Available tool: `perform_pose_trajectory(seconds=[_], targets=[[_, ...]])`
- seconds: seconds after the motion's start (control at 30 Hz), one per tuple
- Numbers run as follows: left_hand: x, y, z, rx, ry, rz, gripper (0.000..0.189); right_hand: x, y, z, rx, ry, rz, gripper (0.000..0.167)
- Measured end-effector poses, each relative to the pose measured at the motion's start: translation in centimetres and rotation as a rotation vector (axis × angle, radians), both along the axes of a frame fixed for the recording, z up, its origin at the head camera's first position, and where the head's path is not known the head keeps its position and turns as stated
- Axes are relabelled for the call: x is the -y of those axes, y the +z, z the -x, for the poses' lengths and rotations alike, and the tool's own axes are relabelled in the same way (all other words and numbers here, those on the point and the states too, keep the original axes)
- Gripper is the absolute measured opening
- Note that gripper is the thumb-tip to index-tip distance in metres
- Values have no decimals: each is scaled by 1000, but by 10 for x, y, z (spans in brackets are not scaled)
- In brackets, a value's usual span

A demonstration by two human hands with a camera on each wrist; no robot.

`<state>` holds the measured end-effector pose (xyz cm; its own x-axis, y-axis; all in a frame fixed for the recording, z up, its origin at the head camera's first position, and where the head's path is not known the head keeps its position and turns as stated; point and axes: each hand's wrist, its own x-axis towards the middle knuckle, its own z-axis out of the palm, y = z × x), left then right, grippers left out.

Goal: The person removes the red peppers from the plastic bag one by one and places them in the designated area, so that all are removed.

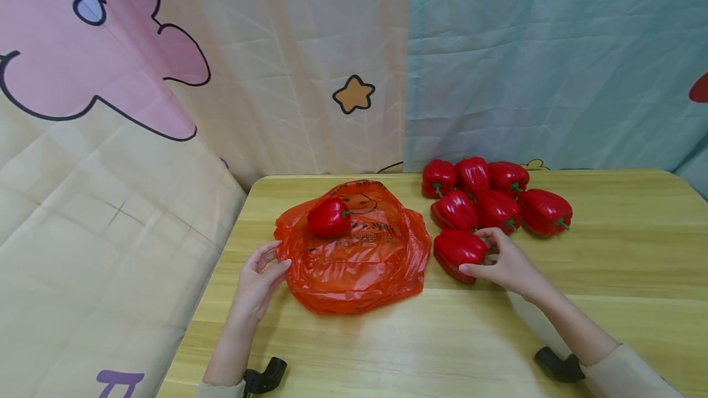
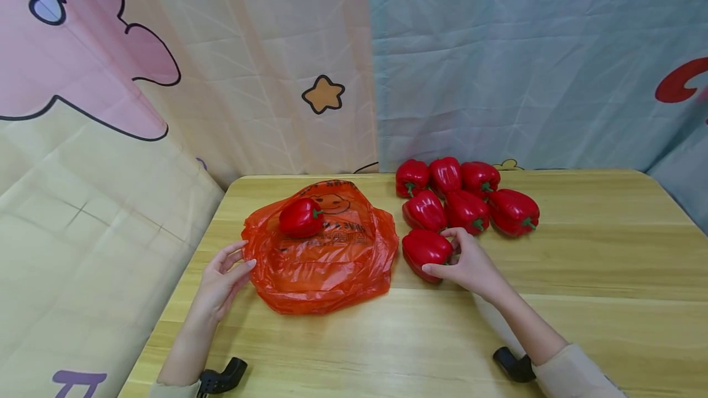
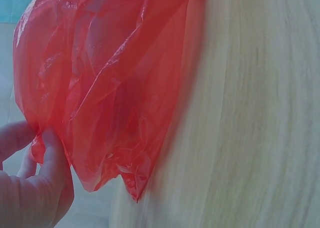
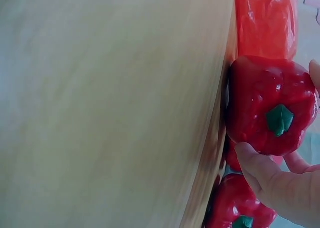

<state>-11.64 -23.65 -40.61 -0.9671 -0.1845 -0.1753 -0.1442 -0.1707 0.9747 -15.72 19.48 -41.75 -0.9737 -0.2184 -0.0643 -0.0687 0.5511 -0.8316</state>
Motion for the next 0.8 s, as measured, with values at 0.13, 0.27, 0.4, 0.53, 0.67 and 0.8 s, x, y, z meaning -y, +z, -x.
perform_pose_trajectory(seconds=[0.13, 0.27, 0.4, 0.53, 0.67, 0.8], targets=[[0, 0, 0, -5, 3, 1, 41, 0, 0, -1, -32, 6, -1, 74], [1, 0, 0, -11, 5, 0, 40, -1, 0, -1, -46, 14, 0, 72], [1, -1, 0, -8, 5, -5, 39, -3, 1, -1, -55, 30, 8, 71], [1, -1, 0, -2, 3, -6, 39, -6, 3, 0, -69, 58, 21, 67], [2, 0, 0, 0, 0, -4, 40, -10, 9, 2, -58, 80, 28, 65], [1, 0, 0, 3, -1, 7, 41, -13, 17, 6, -41, 90, 43, 66]])
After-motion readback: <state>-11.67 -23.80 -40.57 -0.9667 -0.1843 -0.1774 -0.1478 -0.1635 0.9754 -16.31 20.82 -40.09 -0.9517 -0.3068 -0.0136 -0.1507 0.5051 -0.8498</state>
